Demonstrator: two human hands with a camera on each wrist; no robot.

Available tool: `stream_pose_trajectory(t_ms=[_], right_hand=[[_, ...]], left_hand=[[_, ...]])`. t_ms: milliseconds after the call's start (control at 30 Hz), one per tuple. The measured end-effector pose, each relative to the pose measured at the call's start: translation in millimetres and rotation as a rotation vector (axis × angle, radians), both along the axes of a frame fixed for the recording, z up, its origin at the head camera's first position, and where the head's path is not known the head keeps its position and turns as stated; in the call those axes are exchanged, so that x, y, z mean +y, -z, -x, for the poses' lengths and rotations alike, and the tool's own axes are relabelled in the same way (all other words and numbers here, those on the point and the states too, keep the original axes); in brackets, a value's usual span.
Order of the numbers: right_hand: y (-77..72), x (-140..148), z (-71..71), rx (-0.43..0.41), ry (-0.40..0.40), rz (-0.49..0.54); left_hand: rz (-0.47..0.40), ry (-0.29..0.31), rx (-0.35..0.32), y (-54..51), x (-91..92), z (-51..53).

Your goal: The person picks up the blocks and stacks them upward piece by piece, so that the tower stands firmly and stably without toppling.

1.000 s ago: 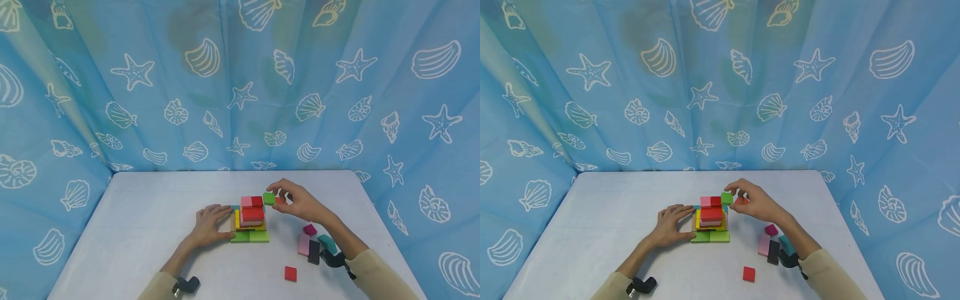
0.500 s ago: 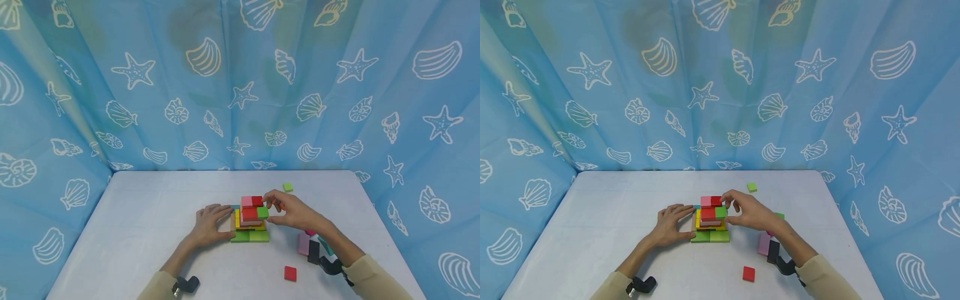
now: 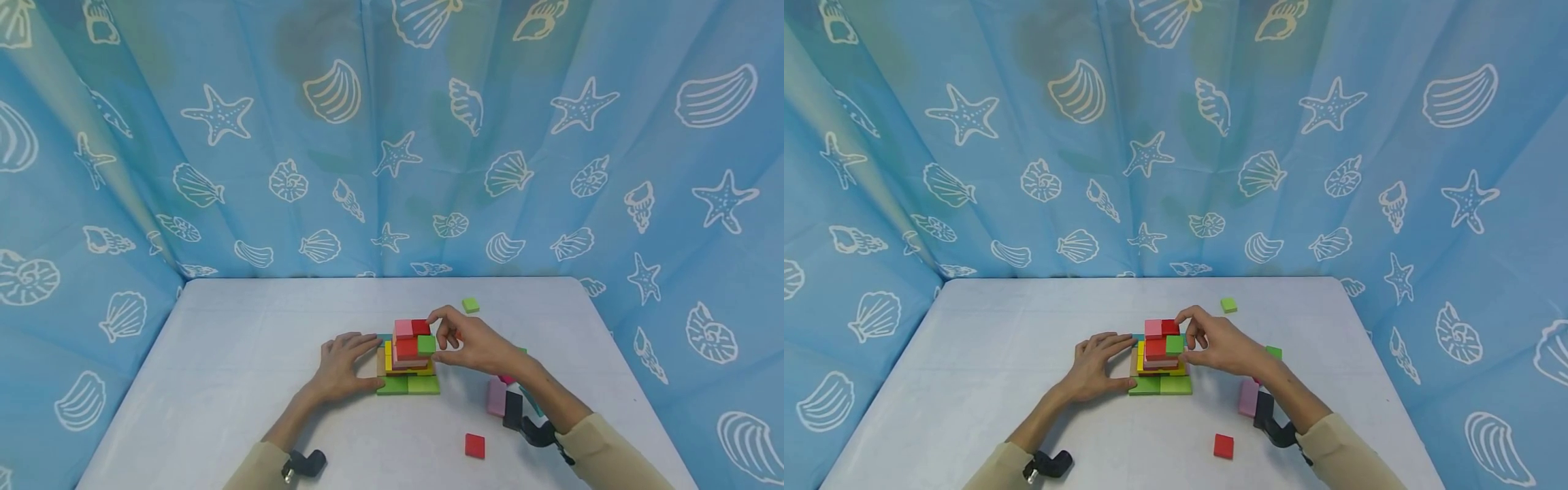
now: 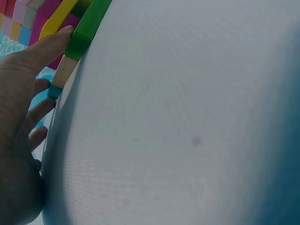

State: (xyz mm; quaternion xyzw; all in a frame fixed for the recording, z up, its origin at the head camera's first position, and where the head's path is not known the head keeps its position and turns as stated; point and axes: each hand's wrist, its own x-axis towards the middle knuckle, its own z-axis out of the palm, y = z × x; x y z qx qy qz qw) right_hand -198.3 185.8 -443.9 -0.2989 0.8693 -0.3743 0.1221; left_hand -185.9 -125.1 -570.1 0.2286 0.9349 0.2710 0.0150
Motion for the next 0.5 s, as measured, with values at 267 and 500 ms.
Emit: stream_pose_trajectory(t_ms=[267, 500], right_hand=[[0.6, -3.2, 0.0, -0.018, -0.004, 0.006], [2.7, -7.3, -0.7, -0.039, 0.022, 0.000]], left_hand=[[0.000, -0.004, 0.001, -0.1, 0.4, 0.3], [-0.001, -0.003, 0.001, 0.5, 0.3, 0.0]])
